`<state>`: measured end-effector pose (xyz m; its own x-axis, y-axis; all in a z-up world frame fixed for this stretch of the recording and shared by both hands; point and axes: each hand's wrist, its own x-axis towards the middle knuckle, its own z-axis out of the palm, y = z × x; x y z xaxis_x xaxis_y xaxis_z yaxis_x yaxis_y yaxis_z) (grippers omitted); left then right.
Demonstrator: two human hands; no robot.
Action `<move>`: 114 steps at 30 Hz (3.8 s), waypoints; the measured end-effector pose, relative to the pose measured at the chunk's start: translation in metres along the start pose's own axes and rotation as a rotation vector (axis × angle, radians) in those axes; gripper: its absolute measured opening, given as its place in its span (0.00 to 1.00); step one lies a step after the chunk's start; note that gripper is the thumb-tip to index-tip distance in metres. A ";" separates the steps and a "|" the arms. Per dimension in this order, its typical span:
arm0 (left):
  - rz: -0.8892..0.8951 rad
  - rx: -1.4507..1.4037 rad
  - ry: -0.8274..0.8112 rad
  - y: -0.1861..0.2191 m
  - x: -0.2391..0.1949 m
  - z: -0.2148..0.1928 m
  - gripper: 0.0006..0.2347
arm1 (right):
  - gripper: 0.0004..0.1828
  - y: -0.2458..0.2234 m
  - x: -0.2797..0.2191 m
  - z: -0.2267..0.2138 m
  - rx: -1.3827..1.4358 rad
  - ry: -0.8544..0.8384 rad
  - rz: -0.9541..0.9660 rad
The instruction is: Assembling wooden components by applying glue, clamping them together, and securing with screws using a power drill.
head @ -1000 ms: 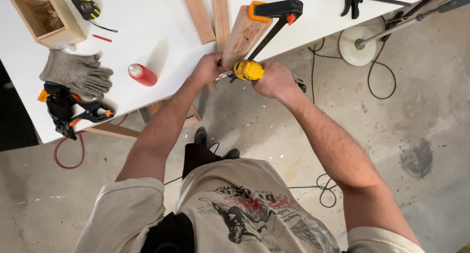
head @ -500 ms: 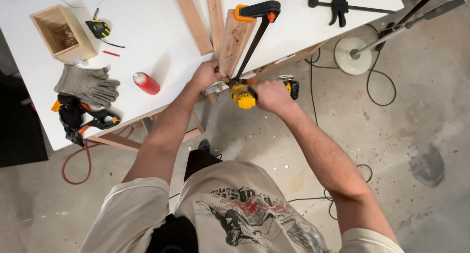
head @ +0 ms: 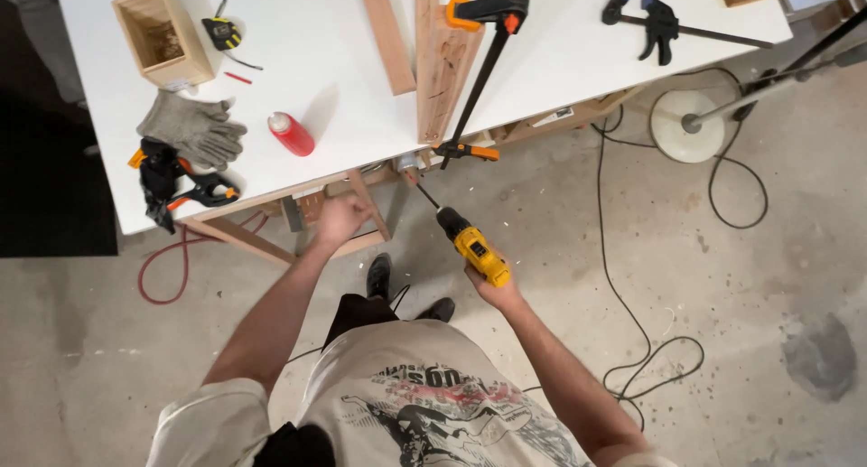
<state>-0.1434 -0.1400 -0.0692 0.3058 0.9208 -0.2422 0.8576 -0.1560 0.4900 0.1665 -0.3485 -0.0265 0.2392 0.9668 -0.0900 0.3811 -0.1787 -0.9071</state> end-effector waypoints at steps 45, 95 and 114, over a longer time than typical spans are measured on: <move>0.006 -0.538 -0.700 0.053 0.007 -0.177 0.39 | 0.24 -0.116 0.062 0.218 0.225 0.396 -0.072; -0.514 -1.879 0.143 -0.065 -0.094 -0.170 0.11 | 0.19 -0.233 0.116 0.263 0.228 -0.399 -1.015; 0.125 -0.100 0.678 -0.374 -0.047 -0.160 0.35 | 0.13 -0.080 0.061 0.233 0.201 -0.220 0.207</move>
<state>-0.5443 -0.0679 -0.1072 0.0463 0.9233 0.3812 0.7804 -0.2717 0.5632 -0.0577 -0.2327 -0.0548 0.0868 0.9340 -0.3466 0.1560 -0.3563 -0.9212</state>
